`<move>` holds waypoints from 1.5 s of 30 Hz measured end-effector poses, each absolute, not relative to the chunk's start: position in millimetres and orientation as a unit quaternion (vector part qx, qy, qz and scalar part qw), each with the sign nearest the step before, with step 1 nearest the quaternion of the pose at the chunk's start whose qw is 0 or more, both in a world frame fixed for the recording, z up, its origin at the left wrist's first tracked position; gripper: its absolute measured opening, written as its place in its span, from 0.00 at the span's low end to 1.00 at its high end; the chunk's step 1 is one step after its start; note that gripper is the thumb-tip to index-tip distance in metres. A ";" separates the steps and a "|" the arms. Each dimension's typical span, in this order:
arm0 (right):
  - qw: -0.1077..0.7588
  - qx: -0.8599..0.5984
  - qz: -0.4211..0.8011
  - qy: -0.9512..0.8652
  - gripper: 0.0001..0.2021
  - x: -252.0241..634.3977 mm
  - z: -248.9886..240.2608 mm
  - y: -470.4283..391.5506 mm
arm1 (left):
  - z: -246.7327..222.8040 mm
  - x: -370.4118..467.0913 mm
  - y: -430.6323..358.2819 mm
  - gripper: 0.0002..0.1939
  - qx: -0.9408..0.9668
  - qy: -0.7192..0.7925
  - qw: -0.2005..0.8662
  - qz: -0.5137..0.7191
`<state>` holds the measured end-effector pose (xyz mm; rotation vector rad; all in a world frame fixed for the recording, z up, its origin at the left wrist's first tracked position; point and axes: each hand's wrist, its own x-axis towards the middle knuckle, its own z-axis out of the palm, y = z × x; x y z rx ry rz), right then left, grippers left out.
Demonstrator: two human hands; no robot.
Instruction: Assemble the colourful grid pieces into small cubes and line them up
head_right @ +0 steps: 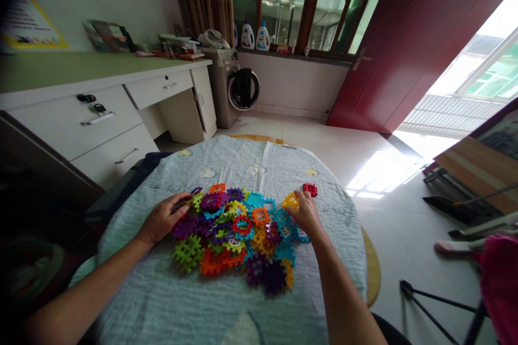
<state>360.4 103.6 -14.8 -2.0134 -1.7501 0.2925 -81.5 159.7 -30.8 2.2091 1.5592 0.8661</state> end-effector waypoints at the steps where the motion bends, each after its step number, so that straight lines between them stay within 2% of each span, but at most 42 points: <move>1: 0.205 -0.739 0.105 -0.633 0.26 358.1 -17.8 104.9 | -30.4 -81.5 159.4 0.23 0.769 0.543 0.150 0.302; 4: 0.154 -0.753 0.111 -0.631 0.27 355.9 -23.7 105.1 | -29.8 -81.2 158.7 0.23 0.767 0.545 0.151 0.303; 9: 0.159 -0.755 0.112 -0.626 0.30 357.9 -24.9 105.8 | -31.1 -81.5 159.6 0.23 0.770 0.543 0.150 0.298; 14: 0.165 -0.762 0.089 -0.620 0.21 350.6 -26.0 106.4 | -33.1 -83.1 160.4 0.23 0.772 0.539 0.146 0.302; 17: 0.177 -0.759 0.087 -0.620 0.19 347.3 -27.0 105.8 | -32.8 -83.2 160.1 0.23 0.772 0.538 0.144 0.305; 24: 0.174 -0.759 0.047 -0.625 0.25 364.3 -3.3 137.3 | -32.3 -82.5 159.7 0.23 0.771 0.541 0.147 0.303; 29: 0.077 -0.769 0.077 -0.630 0.28 377.4 12.0 178.7 | -33.5 -83.0 159.3 0.23 0.769 0.542 0.147 0.304; 33: 0.017 -0.757 0.115 -0.643 0.25 382.5 8.9 193.9 | -31.4 -82.7 158.1 0.22 0.771 0.537 0.147 0.309; 39: 0.008 -0.753 0.124 -0.646 0.37 402.5 17.8 197.4 | -29.3 -82.2 157.6 0.22 0.770 0.538 0.147 0.311; 45: 0.013 -0.755 0.105 -0.647 0.31 410.3 23.9 198.1 | -30.1 -82.1 157.2 0.22 0.770 0.537 0.150 0.312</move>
